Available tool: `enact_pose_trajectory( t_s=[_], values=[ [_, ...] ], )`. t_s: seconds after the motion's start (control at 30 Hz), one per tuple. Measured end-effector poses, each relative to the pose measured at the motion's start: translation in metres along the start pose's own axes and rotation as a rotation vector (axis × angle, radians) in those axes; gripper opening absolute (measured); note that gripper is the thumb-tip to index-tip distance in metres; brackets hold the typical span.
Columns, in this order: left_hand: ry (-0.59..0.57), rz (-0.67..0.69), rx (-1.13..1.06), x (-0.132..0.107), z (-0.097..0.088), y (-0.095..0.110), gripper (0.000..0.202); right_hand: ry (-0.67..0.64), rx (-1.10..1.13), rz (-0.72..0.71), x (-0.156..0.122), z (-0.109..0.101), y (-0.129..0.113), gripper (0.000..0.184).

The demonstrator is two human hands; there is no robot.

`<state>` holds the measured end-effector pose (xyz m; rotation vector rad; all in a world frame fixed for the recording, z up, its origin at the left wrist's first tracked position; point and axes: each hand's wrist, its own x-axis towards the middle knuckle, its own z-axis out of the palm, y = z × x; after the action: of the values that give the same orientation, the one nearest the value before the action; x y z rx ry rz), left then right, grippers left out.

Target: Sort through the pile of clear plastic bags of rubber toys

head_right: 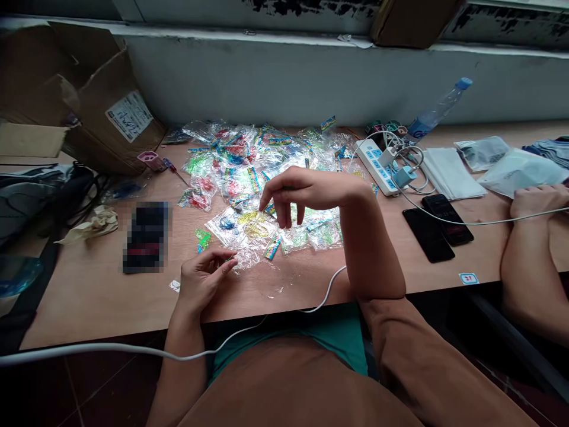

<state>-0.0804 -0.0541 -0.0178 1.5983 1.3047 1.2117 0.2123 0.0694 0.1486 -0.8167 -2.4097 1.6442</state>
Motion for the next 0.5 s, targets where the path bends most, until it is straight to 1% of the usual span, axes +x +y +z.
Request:
enact_pose_trajectory(
  t_s=[0.13, 0.23, 0.27, 0.37, 0.5],
  values=[
    [0.009, -0.011, 0.003, 0.0, 0.001, -0.005, 0.022, 0.162, 0.002, -0.006, -0.024, -0.011, -0.001, 0.033],
    [0.005, -0.02, -0.02, 0.0, 0.002, -0.008, 0.023, 0.327, 0.018, 0.009, -0.044, -0.017, 0.0, 0.034],
    [0.004, -0.015, -0.017, 0.0, 0.002, -0.008, 0.022, 0.401, 0.032, 0.0, -0.05, -0.019, 0.0, 0.033],
    [0.018, 0.054, 0.071, 0.001, 0.002, -0.007, 0.018, 0.64, 0.089, -0.096, -0.065, -0.021, 0.001, 0.027],
    [0.036, 0.202, 0.227, 0.004, 0.001, -0.002, 0.011, 0.963, 0.136, -0.3, -0.073, -0.022, 0.003, 0.017]
  ],
)
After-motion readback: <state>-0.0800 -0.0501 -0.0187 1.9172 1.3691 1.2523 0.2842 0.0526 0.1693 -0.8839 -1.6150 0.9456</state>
